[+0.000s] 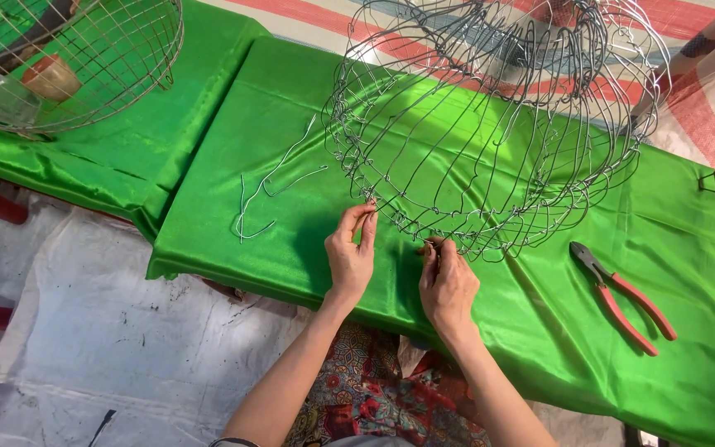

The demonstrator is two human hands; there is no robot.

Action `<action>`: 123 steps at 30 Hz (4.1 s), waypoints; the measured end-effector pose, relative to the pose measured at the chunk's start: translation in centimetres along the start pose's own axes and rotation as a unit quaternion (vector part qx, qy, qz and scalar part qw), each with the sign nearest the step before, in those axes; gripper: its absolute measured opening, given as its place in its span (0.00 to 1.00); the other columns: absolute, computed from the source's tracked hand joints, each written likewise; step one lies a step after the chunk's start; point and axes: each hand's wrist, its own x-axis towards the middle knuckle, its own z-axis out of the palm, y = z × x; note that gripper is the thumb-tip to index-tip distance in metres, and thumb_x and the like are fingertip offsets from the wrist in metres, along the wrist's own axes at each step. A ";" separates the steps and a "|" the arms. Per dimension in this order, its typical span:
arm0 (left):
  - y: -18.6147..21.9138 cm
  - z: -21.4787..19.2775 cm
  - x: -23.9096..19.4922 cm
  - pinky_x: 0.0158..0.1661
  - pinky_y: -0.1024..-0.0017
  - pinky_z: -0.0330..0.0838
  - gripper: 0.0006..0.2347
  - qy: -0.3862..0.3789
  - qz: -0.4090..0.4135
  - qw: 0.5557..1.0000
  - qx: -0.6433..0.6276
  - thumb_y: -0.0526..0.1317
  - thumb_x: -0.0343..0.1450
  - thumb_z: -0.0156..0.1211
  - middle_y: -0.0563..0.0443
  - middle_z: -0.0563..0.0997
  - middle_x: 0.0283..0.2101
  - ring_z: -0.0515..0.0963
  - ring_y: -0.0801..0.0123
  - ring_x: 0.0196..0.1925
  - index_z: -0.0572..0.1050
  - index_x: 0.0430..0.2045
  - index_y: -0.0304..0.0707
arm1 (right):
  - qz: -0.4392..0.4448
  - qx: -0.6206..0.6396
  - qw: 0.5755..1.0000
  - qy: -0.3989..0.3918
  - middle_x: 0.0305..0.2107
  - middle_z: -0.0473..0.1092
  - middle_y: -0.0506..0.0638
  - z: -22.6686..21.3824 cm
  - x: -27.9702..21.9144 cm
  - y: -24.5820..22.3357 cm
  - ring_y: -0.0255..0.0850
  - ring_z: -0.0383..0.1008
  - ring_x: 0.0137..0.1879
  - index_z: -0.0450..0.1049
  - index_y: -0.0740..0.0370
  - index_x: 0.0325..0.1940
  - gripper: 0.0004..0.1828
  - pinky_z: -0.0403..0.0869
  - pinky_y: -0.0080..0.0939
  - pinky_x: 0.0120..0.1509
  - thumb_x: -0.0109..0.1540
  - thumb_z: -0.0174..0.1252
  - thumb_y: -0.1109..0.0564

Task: Refining the structure of a wire cage by bending wires and using pliers to secure joints.

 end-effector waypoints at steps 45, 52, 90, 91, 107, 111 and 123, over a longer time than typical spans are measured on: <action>0.4 0.1 -0.7 0.38 0.62 0.77 0.16 -0.116 0.204 0.940 0.247 0.49 0.74 0.60 0.45 0.81 0.42 0.85 0.57 0.38 0.77 0.53 0.43 | 0.022 0.022 0.999 -0.010 0.26 0.80 0.39 -0.4 0.8 -0.3 0.43 0.81 0.29 0.71 0.42 0.53 0.18 0.78 0.48 0.35 0.64 0.60 0.35; -0.7 0.5 -0.8 0.41 0.64 0.76 0.14 -0.129 0.238 0.924 0.271 0.44 0.78 0.53 0.43 0.81 0.45 0.83 0.55 0.48 0.76 0.55 0.39 | 0.009 0.036 0.999 0.003 0.25 0.80 0.38 1.5 0.3 1.4 0.46 0.81 0.28 0.75 0.37 0.51 0.12 0.78 0.48 0.34 0.65 0.60 0.39; -0.8 0.7 -0.9 0.37 0.65 0.74 0.13 -0.145 0.249 0.908 0.305 0.40 0.79 0.48 0.48 0.80 0.35 0.82 0.58 0.37 0.76 0.56 0.41 | 0.043 0.185 0.981 -0.031 0.25 0.81 0.44 0.4 1.0 0.4 0.47 0.80 0.26 0.78 0.42 0.51 0.13 0.78 0.47 0.32 0.62 0.61 0.51; -0.8 0.8 -0.9 0.37 0.65 0.74 0.13 -0.148 0.243 0.909 0.304 0.40 0.80 0.47 0.48 0.80 0.34 0.82 0.58 0.37 0.76 0.55 0.40 | 0.050 0.181 0.982 -0.031 0.25 0.81 0.44 0.3 1.0 0.4 0.47 0.81 0.27 0.77 0.42 0.50 0.12 0.78 0.47 0.32 0.62 0.61 0.51; -0.4 1.0 -1.1 0.38 0.65 0.75 0.14 -0.155 0.270 0.904 0.292 0.38 0.79 0.50 0.47 0.80 0.34 0.82 0.58 0.37 0.74 0.59 0.38 | 0.012 0.174 0.984 -0.044 0.26 0.81 0.48 -1.7 1.0 -0.6 0.42 0.79 0.24 0.68 0.49 0.65 0.22 0.78 0.44 0.33 0.66 0.55 0.52; -0.4 1.1 -1.3 0.38 0.64 0.75 0.15 -0.161 0.265 0.905 0.291 0.38 0.79 0.50 0.46 0.81 0.34 0.82 0.57 0.37 0.74 0.60 0.37 | -0.031 0.177 0.980 -0.079 0.32 0.81 0.59 -5.1 -0.2 -2.1 0.52 0.80 0.29 0.54 0.68 0.74 0.34 0.79 0.51 0.34 0.64 0.54 0.62; -0.4 0.9 -2.0 0.41 0.66 0.82 0.17 -0.191 0.203 0.925 0.257 0.36 0.77 0.53 0.45 0.85 0.42 0.84 0.62 0.40 0.69 0.62 0.34 | 0.027 0.165 0.984 0.067 0.30 0.79 0.51 -20.2 6.9 3.8 0.35 0.80 0.31 0.76 0.65 0.51 0.10 0.81 0.32 0.36 0.67 0.54 0.64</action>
